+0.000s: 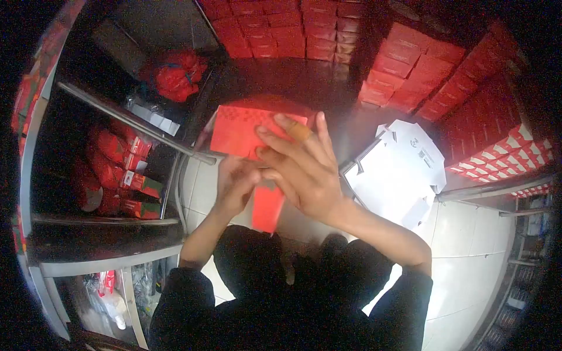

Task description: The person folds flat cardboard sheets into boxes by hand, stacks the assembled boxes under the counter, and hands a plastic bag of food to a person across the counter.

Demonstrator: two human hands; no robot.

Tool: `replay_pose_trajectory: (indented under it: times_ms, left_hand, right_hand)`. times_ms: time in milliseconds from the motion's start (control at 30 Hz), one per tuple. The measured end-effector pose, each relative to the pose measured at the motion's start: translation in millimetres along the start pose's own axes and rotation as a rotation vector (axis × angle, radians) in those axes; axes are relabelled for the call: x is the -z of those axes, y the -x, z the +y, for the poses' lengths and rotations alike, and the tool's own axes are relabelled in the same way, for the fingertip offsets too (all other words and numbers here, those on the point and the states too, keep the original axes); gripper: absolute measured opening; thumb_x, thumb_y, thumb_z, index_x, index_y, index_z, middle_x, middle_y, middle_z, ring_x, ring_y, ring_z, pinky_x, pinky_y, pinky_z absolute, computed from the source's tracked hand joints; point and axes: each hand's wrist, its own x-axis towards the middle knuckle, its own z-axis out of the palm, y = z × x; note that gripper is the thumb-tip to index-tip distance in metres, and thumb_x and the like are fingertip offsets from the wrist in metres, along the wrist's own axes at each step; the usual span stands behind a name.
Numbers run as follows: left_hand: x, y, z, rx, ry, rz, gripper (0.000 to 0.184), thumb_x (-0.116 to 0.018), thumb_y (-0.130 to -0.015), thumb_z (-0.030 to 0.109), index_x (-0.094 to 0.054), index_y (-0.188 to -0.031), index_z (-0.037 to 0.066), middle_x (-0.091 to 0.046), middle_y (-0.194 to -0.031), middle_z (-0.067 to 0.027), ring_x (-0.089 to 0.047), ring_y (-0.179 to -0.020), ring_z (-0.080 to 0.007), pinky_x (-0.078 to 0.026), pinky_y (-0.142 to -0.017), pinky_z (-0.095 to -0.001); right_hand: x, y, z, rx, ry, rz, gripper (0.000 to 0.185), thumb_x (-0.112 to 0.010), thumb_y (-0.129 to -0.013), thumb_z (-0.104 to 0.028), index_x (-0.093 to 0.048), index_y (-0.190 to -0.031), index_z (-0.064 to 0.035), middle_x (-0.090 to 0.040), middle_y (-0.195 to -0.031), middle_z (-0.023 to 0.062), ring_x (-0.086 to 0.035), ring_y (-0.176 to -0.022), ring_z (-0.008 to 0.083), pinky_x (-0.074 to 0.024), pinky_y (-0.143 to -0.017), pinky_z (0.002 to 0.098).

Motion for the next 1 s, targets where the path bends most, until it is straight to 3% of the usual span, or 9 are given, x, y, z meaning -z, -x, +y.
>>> replay_pose_trajectory:
  times_ms: [67, 167, 233, 300, 400, 467, 667, 767, 1000]
  left_hand:
    - [12.5, 2.3, 3.6, 0.101, -0.266, -0.108, 0.021, -0.048, -0.087, 0.004, -0.051, -0.106, -0.005, -0.059, -0.094, -0.0067, -0.056, -0.086, -0.0082, -0.046, -0.071, -0.0242]
    - [16.4, -2.9, 7.5, -0.069, -0.677, -0.442, 0.016, -0.048, -0.084, 0.003, -0.052, -0.098, -0.004, -0.06, -0.087, -0.0137, -0.059, -0.079, -0.024, -0.047, -0.072, -0.0334]
    - [20.8, -8.4, 13.7, -0.027, -0.79, -0.665, 0.011, -0.048, -0.082, 0.005, -0.054, -0.085, -0.004, -0.057, -0.08, -0.0208, -0.055, -0.079, -0.0369, -0.044, -0.073, -0.0399]
    - [37.1, -12.8, 9.7, 0.012, -0.886, -0.652, 0.011, -0.049, -0.081, 0.006, -0.054, -0.083, -0.004, -0.056, -0.076, -0.0212, -0.055, -0.079, -0.0366, -0.044, -0.07, -0.0407]
    - [56.9, -21.0, 14.4, 0.106, -0.858, -0.58, 0.016, -0.054, -0.081, 0.011, -0.049, -0.075, -0.004, -0.051, -0.063, -0.0207, -0.052, -0.06, -0.0357, -0.039, -0.055, -0.0394]
    - [61.7, -27.1, 22.3, 0.246, -0.986, -0.618, 0.019, -0.055, -0.081, 0.012, -0.047, -0.074, -0.003, -0.05, -0.063, -0.0198, -0.049, -0.056, -0.0348, -0.037, -0.053, -0.039]
    - [48.9, -29.0, 35.3, 0.029, -1.102, -0.59, 0.009, -0.055, -0.077, 0.008, -0.051, -0.078, 0.0, -0.052, -0.068, -0.0176, -0.05, -0.071, -0.0362, -0.039, -0.065, -0.0422]
    - [43.3, -27.7, 41.5, 0.054, -1.191, -0.562, 0.005, -0.054, -0.073, 0.004, -0.053, -0.078, 0.002, -0.055, -0.071, -0.0169, -0.051, -0.08, -0.0351, -0.038, -0.074, -0.0434]
    - [46.3, -23.5, 35.5, -0.035, -1.381, -0.623, 0.009, -0.054, -0.076, 0.013, -0.058, -0.079, 0.005, -0.052, -0.067, -0.0132, -0.05, -0.073, -0.0305, -0.038, -0.072, -0.041]
  right_hand:
    - [7.8, 1.9, 6.2, -0.148, -0.185, -0.039, 0.018, -0.06, -0.078, -0.016, -0.062, -0.09, -0.0034, -0.061, -0.095, 0.0092, -0.053, -0.101, 0.026, -0.0309, -0.097, 0.0455]
    - [32.3, -27.2, 10.4, -0.443, -0.481, 0.022, 0.024, -0.058, -0.08, -0.02, -0.061, -0.095, -0.0021, -0.062, -0.089, 0.0122, -0.057, -0.088, 0.028, -0.0392, -0.086, 0.0384]
    - [27.8, -42.0, 28.9, -0.066, -0.421, -0.152, 0.026, -0.061, -0.079, -0.023, -0.061, -0.094, -0.0018, -0.062, -0.086, 0.0116, -0.059, -0.08, 0.0272, -0.0435, -0.078, 0.0352]
    - [23.7, -38.4, 53.7, 0.149, -0.467, -0.51, 0.023, -0.063, -0.076, -0.019, -0.06, -0.09, -0.0015, -0.062, -0.084, 0.0109, -0.059, -0.072, 0.0248, -0.0467, -0.065, 0.0295]
    - [34.6, -31.0, 43.7, -0.438, -0.537, -0.593, 0.015, -0.065, -0.072, -0.007, -0.059, -0.084, 0.0007, -0.059, -0.079, 0.0088, -0.055, -0.073, 0.0205, -0.042, -0.072, 0.0278]
    - [33.5, -30.3, 37.8, -0.407, -0.453, -0.488, 0.015, -0.063, -0.07, -0.001, -0.058, -0.085, 0.0015, -0.054, -0.077, 0.0114, -0.053, -0.07, 0.0249, -0.0427, -0.069, 0.0302]
    - [21.1, -27.7, 7.9, -0.04, -0.14, -0.536, 0.015, -0.058, -0.068, 0.002, -0.056, -0.083, 0.0001, -0.049, -0.088, 0.0108, -0.048, -0.086, 0.028, -0.0419, -0.073, 0.0352]
    - [7.7, -15.5, 10.6, -0.097, -0.059, -0.492, 0.009, -0.057, -0.073, 0.0, -0.055, -0.081, -0.001, -0.052, -0.092, 0.0134, -0.049, -0.092, 0.0305, -0.0413, -0.075, 0.0371]
    - [-5.0, -12.4, 27.4, -0.394, -0.242, -0.829, 0.01, -0.055, -0.077, -0.005, -0.056, -0.086, 0.0004, -0.057, -0.07, 0.0201, -0.055, -0.07, 0.038, -0.0409, -0.073, 0.042]
